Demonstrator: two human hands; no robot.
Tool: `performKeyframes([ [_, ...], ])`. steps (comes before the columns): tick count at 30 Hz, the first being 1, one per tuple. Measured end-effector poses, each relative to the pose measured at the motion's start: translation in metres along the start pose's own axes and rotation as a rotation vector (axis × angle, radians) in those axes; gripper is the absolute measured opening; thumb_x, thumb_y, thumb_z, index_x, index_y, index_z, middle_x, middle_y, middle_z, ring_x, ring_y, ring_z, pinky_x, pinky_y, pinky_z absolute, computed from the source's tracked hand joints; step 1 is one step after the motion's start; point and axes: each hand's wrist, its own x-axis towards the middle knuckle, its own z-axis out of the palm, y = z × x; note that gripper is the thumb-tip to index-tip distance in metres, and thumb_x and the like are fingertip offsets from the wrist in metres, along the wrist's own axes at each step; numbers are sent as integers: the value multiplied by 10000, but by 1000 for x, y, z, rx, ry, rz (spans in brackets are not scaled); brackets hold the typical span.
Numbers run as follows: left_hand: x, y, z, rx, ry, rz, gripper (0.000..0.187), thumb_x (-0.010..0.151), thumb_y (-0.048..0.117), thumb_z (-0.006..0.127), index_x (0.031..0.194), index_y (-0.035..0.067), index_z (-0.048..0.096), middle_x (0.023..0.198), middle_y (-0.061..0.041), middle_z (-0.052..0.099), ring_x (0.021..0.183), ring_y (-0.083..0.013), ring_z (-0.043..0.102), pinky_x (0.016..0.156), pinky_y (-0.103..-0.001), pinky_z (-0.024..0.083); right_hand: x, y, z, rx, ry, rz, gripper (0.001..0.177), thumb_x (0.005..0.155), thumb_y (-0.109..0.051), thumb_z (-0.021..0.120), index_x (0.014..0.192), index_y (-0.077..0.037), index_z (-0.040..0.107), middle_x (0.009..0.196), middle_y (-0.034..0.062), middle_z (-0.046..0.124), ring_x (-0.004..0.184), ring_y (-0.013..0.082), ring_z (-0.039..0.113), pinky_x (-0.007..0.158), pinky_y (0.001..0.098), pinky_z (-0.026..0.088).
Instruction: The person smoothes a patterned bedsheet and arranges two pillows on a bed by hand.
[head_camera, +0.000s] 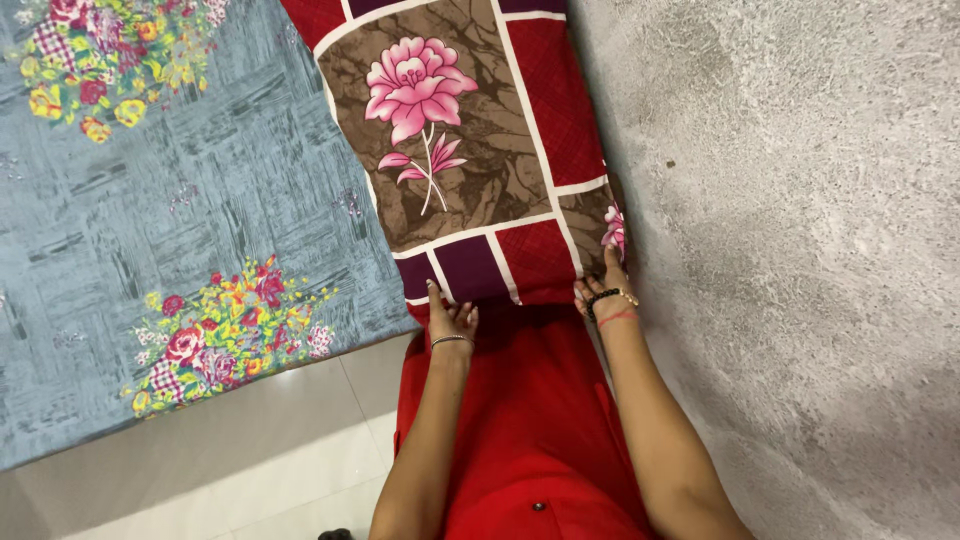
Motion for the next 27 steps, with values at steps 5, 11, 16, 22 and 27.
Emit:
performKeyframes([
  [5, -27, 20, 20, -24, -91, 49, 537, 795, 510, 749, 1229, 225, 610, 1192, 0, 595, 1006, -185, 552, 831, -359, 464, 5, -14, 12, 59, -33, 61, 676, 746, -744, 727, 1233, -290, 609, 1179, -45, 632, 1010, 184, 580, 861, 523, 428],
  [11, -22, 36, 34, -172, -265, 202, 405, 768, 200, 773, 1140, 102, 646, 1137, -44, 670, 1071, -208, 623, 935, -409, 519, 29, -43, 21, 271, -173, -215, 339, 850, -364, 703, 1163, -235, 681, 1176, 3, 720, 1036, 246, 665, 924, 505, 500],
  [16, -1, 49, 32, -328, -451, 282, 301, 809, 43, 734, 1082, -7, 618, 1077, -84, 691, 1069, -222, 658, 1073, -405, 520, 37, -55, 22, 496, -370, -320, 305, 850, -155, 663, 1149, -97, 668, 1167, 97, 713, 1065, 296, 693, 966, 480, 578],
  [22, -7, 55, 24, -373, -492, 253, 359, 775, -3, 688, 1129, 0, 630, 1054, -91, 696, 1033, -239, 672, 1047, -413, 531, 19, -58, 8, 140, -388, -586, 310, 801, -109, 679, 1106, -91, 733, 942, 53, 741, 888, 268, 688, 830, 441, 561],
  [27, -20, 43, 38, -447, -493, 201, 355, 783, -12, 694, 1126, -3, 605, 1082, -101, 692, 1044, -260, 681, 1063, -442, 529, -12, -66, -4, -1088, 482, -1508, 246, 812, -204, 828, 1057, -199, 841, 842, 116, 716, 796, 303, 703, 719, 436, 576],
])
